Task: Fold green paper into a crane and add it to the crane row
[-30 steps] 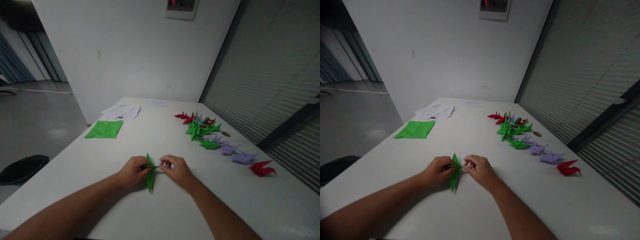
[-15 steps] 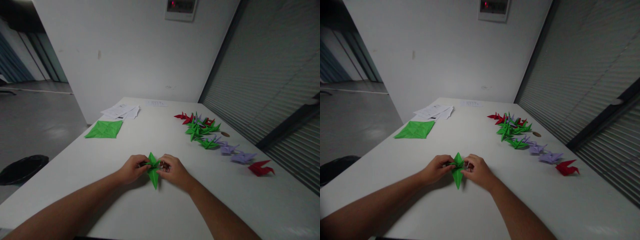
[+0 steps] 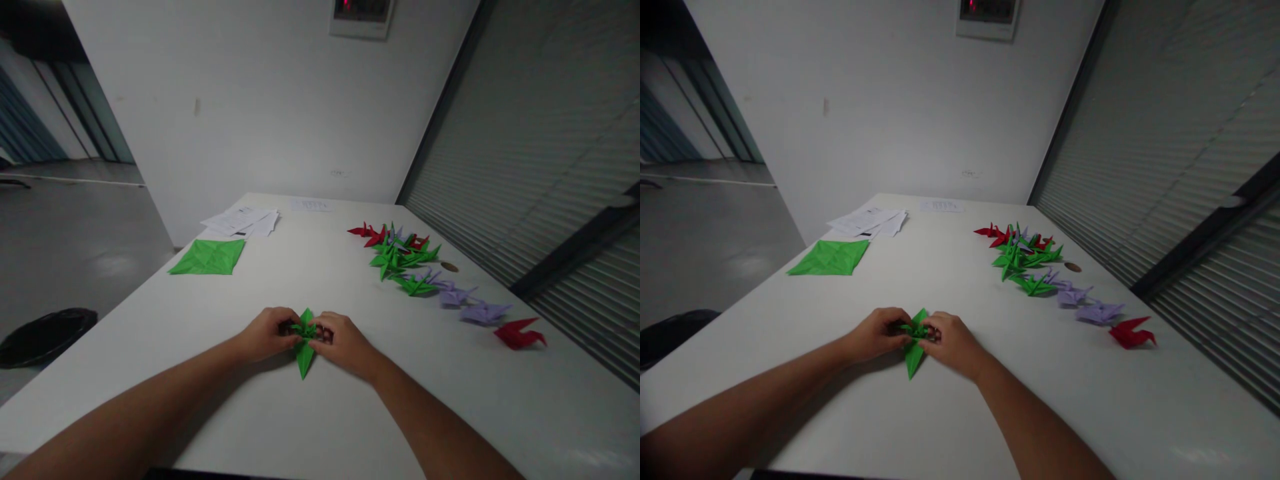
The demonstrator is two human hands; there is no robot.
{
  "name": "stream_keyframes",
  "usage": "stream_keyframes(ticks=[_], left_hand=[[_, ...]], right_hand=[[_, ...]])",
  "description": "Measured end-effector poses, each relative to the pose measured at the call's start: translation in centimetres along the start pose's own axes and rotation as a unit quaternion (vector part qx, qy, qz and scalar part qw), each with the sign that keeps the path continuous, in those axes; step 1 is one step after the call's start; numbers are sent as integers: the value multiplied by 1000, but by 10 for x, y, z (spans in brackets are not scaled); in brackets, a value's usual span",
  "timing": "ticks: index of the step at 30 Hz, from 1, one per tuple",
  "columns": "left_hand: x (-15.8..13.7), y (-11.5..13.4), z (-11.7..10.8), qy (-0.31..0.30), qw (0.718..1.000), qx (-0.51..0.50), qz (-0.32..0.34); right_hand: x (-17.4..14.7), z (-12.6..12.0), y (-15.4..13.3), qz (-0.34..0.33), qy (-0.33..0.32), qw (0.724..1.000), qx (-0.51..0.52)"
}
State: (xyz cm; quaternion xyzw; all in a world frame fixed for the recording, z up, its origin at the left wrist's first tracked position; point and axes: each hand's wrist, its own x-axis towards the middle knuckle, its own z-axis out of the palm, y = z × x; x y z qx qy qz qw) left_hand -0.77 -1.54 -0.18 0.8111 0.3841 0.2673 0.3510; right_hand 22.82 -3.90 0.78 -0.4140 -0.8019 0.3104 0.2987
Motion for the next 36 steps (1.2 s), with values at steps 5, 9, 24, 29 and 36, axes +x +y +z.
stream_keyframes(ticks=[5, 9, 24, 29, 36], left_hand=[[2, 7, -1, -26, 998, 53, -18], [2, 9, 0, -28, 997, 68, -27], [0, 15, 1, -36, 995, 92, -28], [1, 9, 0, 12, 999, 14, -36], [0, 1, -4, 79, 996, 19, -48]], right_hand=[[0, 1, 0, -2, 5, 1000, -17], [1, 3, -1, -4, 20, 999, -37], [3, 9, -2, -24, 35, 997, -68], [4, 10, 0, -19, 75, 993, -85], [12, -8, 23, 80, 184, 979, -42]])
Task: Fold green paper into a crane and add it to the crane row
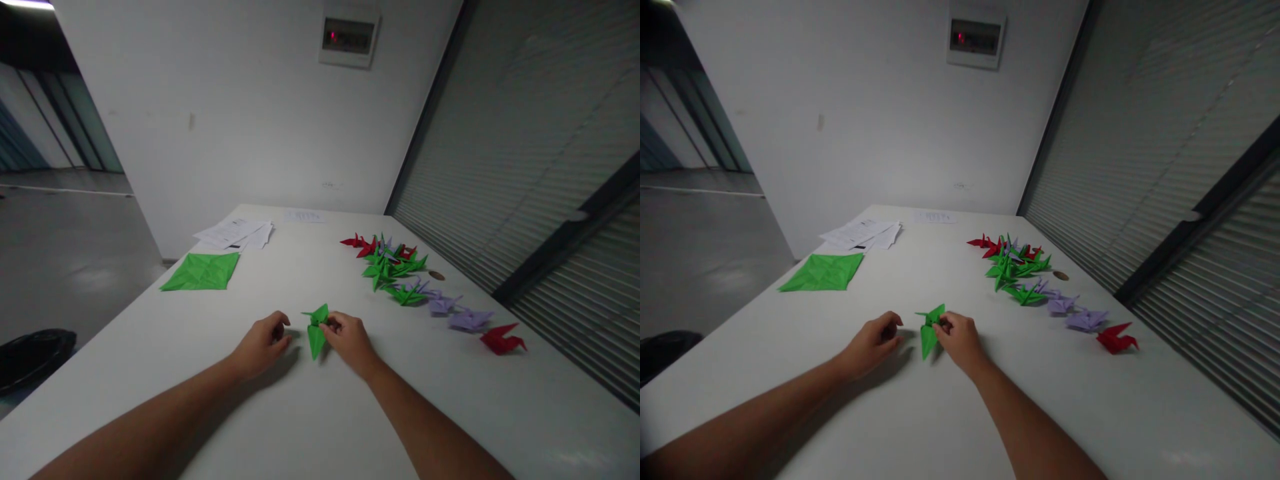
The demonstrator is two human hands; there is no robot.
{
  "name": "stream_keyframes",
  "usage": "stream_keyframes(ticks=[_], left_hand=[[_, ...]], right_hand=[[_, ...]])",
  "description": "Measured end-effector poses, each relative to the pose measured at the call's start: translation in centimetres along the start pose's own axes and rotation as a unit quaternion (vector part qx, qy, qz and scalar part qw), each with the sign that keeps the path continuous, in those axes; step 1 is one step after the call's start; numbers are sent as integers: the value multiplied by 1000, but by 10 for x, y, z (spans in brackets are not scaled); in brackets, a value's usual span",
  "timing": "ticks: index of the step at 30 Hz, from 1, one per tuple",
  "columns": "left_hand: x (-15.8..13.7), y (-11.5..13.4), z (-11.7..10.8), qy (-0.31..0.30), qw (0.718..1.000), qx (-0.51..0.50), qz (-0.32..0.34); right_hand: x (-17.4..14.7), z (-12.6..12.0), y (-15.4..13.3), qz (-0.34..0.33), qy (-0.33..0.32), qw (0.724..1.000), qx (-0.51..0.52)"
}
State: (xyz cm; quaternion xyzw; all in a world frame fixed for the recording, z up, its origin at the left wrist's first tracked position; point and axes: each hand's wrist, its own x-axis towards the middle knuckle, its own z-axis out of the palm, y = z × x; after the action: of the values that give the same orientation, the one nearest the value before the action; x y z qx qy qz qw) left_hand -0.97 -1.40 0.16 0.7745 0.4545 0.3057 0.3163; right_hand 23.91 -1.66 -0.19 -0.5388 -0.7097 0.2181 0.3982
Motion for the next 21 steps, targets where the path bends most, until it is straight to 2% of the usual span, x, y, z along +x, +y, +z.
stream_keyframes(ticks=[4, 7, 12, 21], left_hand=[[-1, 4, -2, -25, 999, 46, 8], [-1, 7, -3, -57, 995, 79, 25], [-1, 5, -5, -65, 992, 92, 55], [1, 1, -6, -82, 991, 93, 56]], right_hand=[[17, -8, 13, 39, 39, 998, -5], [33, -13, 20, 74, 53, 994, -53], [66, -23, 34, 102, 66, 986, -114], [146, -48, 75, 190, 82, 947, -244]])
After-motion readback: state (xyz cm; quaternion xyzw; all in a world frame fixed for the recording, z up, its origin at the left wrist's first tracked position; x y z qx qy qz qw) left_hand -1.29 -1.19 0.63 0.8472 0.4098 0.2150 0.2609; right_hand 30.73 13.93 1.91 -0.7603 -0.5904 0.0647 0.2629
